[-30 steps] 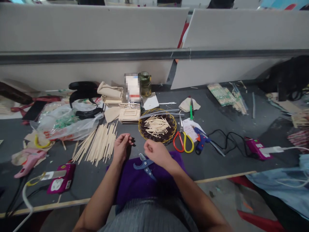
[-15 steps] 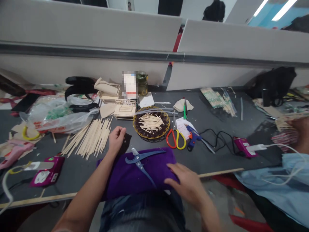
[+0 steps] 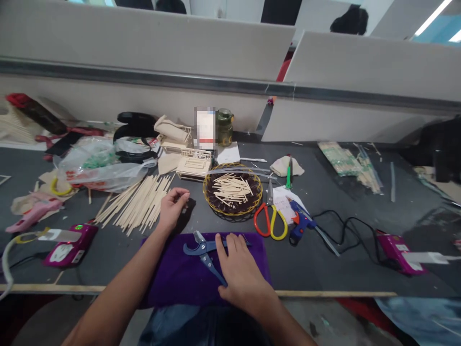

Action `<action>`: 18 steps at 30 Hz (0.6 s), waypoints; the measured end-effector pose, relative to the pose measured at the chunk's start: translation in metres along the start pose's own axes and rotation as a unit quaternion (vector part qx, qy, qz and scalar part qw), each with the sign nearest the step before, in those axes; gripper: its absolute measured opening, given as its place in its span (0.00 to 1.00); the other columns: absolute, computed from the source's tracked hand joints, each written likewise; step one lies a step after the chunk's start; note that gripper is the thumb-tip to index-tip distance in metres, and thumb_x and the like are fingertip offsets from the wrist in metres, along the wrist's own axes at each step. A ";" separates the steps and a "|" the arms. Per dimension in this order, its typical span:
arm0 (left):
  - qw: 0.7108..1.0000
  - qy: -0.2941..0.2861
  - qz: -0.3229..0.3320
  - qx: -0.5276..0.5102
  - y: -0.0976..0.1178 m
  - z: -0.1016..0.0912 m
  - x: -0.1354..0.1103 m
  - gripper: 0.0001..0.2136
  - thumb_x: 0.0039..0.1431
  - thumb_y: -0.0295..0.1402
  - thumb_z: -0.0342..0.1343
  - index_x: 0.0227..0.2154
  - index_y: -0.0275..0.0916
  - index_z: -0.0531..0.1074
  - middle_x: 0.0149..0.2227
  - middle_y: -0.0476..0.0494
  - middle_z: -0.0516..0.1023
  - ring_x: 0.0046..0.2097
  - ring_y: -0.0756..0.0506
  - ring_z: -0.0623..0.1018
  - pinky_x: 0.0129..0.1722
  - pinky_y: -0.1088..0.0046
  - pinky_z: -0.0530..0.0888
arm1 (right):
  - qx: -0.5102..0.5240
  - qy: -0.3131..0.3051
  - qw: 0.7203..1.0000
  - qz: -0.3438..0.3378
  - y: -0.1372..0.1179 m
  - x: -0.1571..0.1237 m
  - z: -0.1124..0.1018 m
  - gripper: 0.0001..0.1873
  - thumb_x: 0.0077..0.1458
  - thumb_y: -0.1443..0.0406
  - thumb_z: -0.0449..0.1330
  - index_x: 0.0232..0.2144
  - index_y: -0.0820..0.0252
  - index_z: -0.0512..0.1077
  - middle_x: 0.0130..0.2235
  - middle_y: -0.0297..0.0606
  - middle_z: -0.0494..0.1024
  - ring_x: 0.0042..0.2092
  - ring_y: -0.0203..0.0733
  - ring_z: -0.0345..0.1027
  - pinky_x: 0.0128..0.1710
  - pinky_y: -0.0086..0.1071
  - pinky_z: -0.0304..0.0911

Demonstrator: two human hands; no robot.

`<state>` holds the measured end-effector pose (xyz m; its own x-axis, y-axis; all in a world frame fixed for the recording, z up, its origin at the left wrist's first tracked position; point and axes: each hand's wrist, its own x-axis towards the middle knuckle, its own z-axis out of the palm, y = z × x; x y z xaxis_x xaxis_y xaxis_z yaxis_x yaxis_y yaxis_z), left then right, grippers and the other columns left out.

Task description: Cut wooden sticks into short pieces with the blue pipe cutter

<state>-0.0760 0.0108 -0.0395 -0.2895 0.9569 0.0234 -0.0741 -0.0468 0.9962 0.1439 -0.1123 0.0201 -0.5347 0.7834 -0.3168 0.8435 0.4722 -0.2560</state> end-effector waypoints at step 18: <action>0.934 -0.010 -0.205 -0.294 0.030 0.045 -0.001 0.16 0.36 0.33 0.73 0.29 0.34 0.76 0.25 0.49 0.77 0.23 0.57 0.70 0.21 0.84 0.69 | 0.328 0.397 0.856 0.044 0.022 0.050 -0.038 0.27 0.53 0.71 0.50 0.56 0.60 0.59 0.41 0.42 0.74 0.40 0.43 0.71 0.42 0.36 0.70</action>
<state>-0.0349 0.0211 -0.0060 -0.1045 0.9340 -0.3416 -0.6873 0.1804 0.7036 0.1378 -0.0477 0.0336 -0.0483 0.9552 0.2922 0.5296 0.2725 -0.8033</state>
